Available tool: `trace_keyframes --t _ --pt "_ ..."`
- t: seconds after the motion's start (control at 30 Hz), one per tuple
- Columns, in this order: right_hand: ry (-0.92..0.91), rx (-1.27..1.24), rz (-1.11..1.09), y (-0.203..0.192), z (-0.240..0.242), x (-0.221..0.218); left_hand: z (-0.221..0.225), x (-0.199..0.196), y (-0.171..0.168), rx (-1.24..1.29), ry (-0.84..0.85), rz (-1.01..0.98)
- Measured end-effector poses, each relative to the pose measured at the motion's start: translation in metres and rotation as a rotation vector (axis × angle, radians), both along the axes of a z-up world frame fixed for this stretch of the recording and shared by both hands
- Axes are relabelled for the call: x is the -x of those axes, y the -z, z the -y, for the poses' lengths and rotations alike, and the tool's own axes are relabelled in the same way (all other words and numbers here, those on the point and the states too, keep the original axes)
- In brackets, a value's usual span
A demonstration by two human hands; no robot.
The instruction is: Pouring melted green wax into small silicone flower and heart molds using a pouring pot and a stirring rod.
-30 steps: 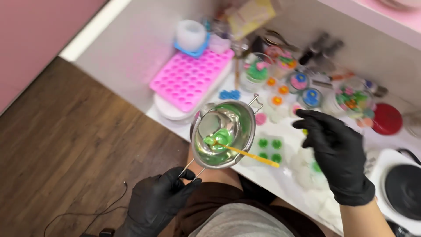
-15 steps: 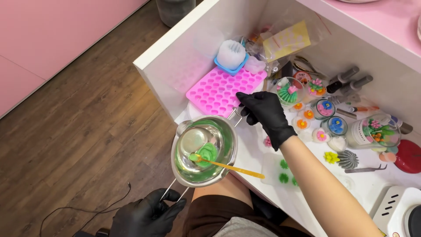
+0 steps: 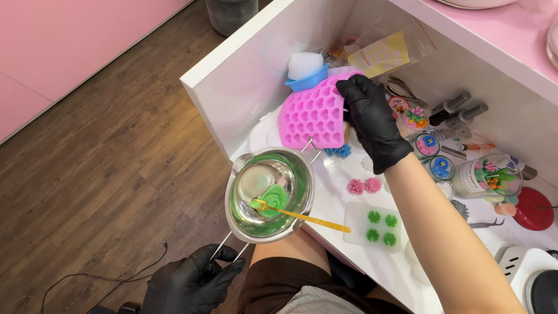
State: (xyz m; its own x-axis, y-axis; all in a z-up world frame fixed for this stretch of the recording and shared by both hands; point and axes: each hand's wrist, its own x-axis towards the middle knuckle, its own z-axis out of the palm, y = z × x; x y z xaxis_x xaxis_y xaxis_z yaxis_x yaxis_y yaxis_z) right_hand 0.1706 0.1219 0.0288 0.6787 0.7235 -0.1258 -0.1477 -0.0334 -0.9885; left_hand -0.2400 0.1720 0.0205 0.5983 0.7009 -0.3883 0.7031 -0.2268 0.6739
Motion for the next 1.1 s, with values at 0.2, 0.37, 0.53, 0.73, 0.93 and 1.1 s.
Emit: trace_keyframes --t 0.2,0.37,0.53,0.73,0.93,1.1 --pt "-0.003 0.069 0.228 -0.014 0.016 -0.009 0.001 -0.006 -0.005 0.067 -0.007 -0.07" --pt "-0.005 0.079 0.229 -0.014 0.033 -0.012 0.002 0.001 0.008 -0.004 0.013 0.015" --pt "0.005 0.027 0.153 -0.033 0.053 0.002 0.001 -0.004 0.003 0.007 -0.01 -0.017" --pt "0.146 0.128 0.232 -0.014 0.105 0.003 -0.001 -0.004 0.0 0.094 0.008 0.009" --pt "0.282 0.088 0.202 0.012 0.164 0.053 -0.01 0.017 0.02 0.27 -0.001 0.125" --pt "0.393 0.156 -0.071 0.061 0.17 0.1 -0.016 0.008 0.005 0.229 -0.016 0.106"
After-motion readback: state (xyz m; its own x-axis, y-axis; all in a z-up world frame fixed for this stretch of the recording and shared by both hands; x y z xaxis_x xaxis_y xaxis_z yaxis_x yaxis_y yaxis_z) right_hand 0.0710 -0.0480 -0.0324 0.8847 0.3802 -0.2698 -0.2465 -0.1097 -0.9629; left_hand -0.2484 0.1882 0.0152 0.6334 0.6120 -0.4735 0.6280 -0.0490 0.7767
